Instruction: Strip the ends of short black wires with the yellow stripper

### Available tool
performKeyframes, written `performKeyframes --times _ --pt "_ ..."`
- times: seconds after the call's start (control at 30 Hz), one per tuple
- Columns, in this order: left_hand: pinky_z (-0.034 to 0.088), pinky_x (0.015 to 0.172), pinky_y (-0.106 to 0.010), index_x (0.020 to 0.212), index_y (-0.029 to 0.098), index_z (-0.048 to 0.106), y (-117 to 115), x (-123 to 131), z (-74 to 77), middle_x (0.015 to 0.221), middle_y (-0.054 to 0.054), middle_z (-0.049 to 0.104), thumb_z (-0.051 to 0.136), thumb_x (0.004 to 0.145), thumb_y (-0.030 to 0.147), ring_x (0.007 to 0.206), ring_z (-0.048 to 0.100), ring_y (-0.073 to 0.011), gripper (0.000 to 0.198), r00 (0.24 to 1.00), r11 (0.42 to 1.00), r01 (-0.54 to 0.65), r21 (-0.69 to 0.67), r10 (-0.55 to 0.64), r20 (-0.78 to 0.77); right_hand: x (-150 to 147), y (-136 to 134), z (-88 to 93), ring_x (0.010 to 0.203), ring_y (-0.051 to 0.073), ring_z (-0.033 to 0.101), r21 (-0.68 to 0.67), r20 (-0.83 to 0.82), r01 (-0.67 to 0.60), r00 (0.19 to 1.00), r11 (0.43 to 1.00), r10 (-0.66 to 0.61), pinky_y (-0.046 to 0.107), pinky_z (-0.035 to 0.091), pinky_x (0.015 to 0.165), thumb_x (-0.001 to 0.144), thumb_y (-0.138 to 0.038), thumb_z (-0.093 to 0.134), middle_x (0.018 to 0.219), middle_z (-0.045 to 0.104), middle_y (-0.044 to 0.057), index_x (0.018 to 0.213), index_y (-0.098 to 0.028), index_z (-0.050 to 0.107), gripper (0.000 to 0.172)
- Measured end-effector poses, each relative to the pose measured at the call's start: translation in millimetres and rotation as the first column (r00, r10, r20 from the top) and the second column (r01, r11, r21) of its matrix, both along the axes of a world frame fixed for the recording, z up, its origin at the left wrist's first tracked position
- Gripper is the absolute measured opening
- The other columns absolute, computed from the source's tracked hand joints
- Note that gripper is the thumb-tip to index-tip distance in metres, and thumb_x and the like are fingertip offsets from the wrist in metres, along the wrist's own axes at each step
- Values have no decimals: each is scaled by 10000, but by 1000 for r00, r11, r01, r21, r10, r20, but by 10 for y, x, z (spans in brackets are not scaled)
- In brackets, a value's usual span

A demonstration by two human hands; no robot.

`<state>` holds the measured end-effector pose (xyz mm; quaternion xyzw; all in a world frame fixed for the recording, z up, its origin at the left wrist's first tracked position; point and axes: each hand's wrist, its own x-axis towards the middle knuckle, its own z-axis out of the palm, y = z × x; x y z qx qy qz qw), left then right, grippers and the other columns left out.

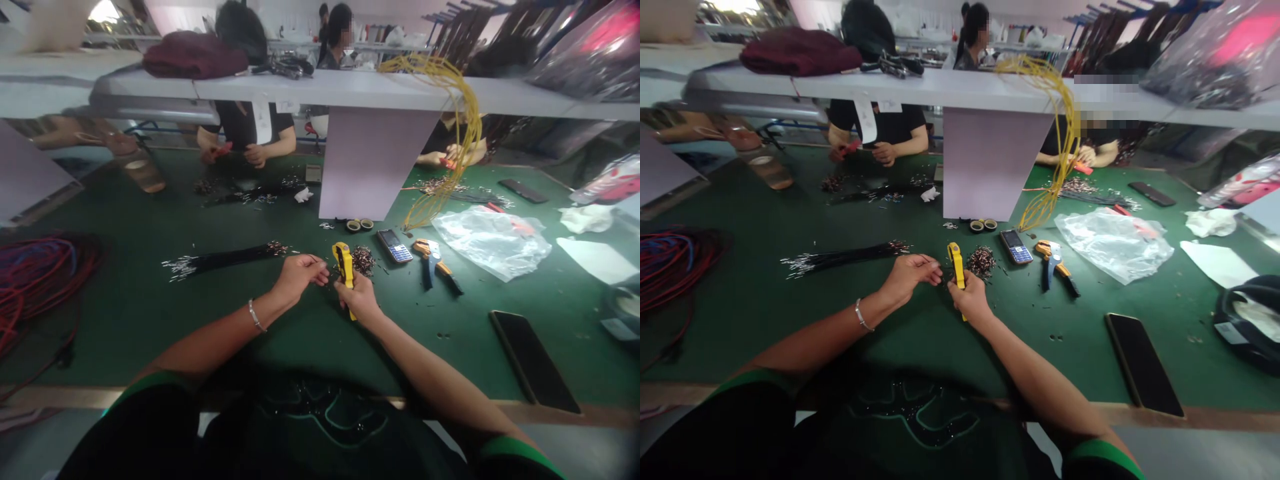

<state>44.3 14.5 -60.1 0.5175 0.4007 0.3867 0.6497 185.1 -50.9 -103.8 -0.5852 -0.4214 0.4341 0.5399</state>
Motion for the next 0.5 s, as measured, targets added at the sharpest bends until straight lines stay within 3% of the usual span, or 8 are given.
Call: performKeyframes --times 0.23,0.5 --pt "536 515 -270 706 87 656 72 -24 -6 623 -59 681 736 712 222 491 634 -131 157 999 999 -36 9 36 -6 36 50 -6 269 98 412 -42 -77 -41 996 998 37 211 346 291 643 -293 641 375 467 -99 715 -210 467 205" --pt "536 517 -273 707 94 658 152 -161 138 617 -53 680 715 705 206 495 636 -133 126 997 990 -80 114 80 6 205 24 88 374 137 544 -19 -203 -231 954 973 222 247 437 409 593 -210 670 475 581 -46 760 -166 566 202"
